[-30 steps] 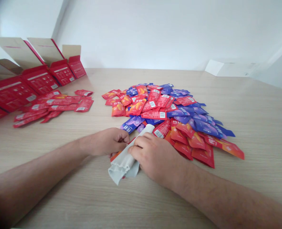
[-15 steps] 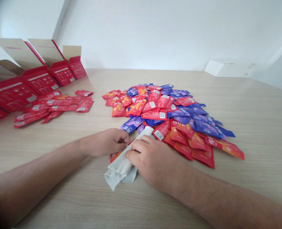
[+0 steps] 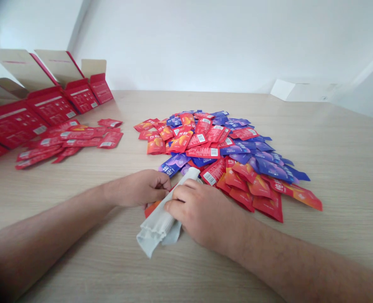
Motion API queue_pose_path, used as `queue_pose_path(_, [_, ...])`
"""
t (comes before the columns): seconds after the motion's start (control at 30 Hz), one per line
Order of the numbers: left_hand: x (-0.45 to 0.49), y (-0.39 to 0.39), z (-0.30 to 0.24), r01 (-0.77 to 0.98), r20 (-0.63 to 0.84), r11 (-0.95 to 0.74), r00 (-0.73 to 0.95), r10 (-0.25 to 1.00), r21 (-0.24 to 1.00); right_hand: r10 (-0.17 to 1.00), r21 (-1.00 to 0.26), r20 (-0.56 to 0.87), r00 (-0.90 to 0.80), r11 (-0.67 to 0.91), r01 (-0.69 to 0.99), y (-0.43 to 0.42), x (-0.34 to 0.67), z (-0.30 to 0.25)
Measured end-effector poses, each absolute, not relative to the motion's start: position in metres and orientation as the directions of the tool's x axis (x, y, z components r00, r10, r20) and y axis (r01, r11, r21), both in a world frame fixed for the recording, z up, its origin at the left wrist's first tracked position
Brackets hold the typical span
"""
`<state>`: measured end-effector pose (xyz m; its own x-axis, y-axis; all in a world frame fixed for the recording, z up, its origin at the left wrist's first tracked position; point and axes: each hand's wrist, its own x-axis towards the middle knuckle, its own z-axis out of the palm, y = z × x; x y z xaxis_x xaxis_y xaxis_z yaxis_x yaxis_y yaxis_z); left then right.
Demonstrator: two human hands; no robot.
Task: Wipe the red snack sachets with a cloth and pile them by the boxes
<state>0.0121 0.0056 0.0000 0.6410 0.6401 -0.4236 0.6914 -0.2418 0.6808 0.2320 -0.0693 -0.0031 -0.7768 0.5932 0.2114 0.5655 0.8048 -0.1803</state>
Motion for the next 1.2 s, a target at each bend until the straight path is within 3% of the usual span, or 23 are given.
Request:
queue_pose_path(0.1, [0.0117, 0.0048, -0.001, 0.69, -0.429, -0.224, 0.636, 0.642, 0.688, 0.637, -0.173, 0.23, -0.736, 0.771, 0.613, -0.0678, 0.2328, -0.0043])
queue_pose_path(0.27, [0.0117, 0.0049, 0.0007, 0.692, -0.419, -0.253, 0.644, 0.641, 0.676, 0.574, -0.187, 0.223, -0.788, 0.818, 0.543, -0.0698, 0.2325, -0.0023])
queue_pose_path(0.43, [0.0115, 0.0037, 0.0012, 0.686, -0.435, -0.199, 0.63, 0.643, 0.699, 0.652, -0.187, 0.224, -0.724, 0.758, 0.625, -0.0699, 0.2328, -0.0011])
queue_pose_path(0.6, [0.0119, 0.0045, 0.0024, 0.691, -0.426, -0.239, 0.641, 0.639, 0.682, 0.576, -0.187, 0.222, -0.787, 0.817, 0.545, -0.0698, 0.2316, -0.0013])
queue_pose_path(0.77, [0.0115, 0.004, 0.0019, 0.693, -0.433, -0.226, 0.636, 0.639, 0.685, 0.637, -0.187, 0.22, -0.739, 0.771, 0.609, -0.0694, 0.2325, -0.0008])
queue_pose_path(0.93, [0.0119, 0.0041, 0.0023, 0.697, -0.429, -0.242, 0.637, 0.64, 0.675, 0.573, -0.197, 0.202, -0.794, 0.818, 0.54, -0.071, 0.2316, 0.0001])
queue_pose_path(1.1, [0.0115, 0.0032, 0.0013, 0.688, -0.428, -0.217, 0.634, 0.644, 0.692, 0.647, -0.187, 0.214, -0.732, 0.763, 0.619, -0.0697, 0.2315, -0.001])
queue_pose_path(1.2, [0.0116, 0.0036, 0.0018, 0.695, -0.429, -0.235, 0.636, 0.642, 0.68, 0.624, -0.195, 0.21, -0.753, 0.781, 0.593, -0.0709, 0.2308, -0.0005])
